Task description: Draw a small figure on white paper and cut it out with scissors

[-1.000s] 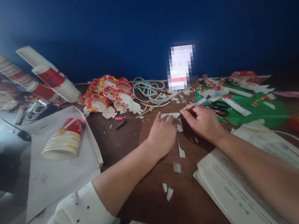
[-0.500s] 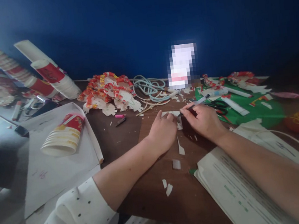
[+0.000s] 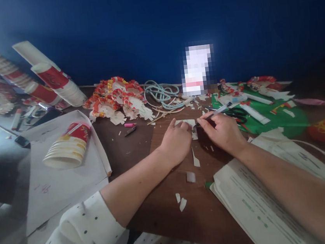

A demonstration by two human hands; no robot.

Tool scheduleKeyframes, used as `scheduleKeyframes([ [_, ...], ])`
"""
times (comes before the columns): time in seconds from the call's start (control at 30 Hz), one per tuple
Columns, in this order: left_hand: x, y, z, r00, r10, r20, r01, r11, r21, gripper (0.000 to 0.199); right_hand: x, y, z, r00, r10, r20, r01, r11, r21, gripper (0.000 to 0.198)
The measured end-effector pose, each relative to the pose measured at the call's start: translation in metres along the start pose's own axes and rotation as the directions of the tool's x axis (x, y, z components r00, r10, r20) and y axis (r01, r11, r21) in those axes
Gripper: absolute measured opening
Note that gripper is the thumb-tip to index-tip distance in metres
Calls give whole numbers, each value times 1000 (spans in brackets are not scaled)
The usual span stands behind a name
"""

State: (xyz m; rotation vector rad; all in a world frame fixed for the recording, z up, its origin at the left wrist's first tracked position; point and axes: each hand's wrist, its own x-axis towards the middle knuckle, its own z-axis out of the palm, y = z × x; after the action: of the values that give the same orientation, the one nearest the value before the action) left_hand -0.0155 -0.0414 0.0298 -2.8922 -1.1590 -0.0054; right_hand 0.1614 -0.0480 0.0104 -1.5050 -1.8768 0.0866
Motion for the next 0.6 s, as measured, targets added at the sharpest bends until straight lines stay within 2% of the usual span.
scheduleKeyframes([
  [0.17, 0, -1, 1, 1000, -7, 8, 7, 1000, -25, 39, -4, 0, 1, 1000, 10, -17, -10, 1000, 19, 21],
  [0.6, 0, -2, 7, 1000, -13, -25, 11, 998, -55, 36, -8, -1, -7, 997, -46, 55, 42, 996, 83, 21],
])
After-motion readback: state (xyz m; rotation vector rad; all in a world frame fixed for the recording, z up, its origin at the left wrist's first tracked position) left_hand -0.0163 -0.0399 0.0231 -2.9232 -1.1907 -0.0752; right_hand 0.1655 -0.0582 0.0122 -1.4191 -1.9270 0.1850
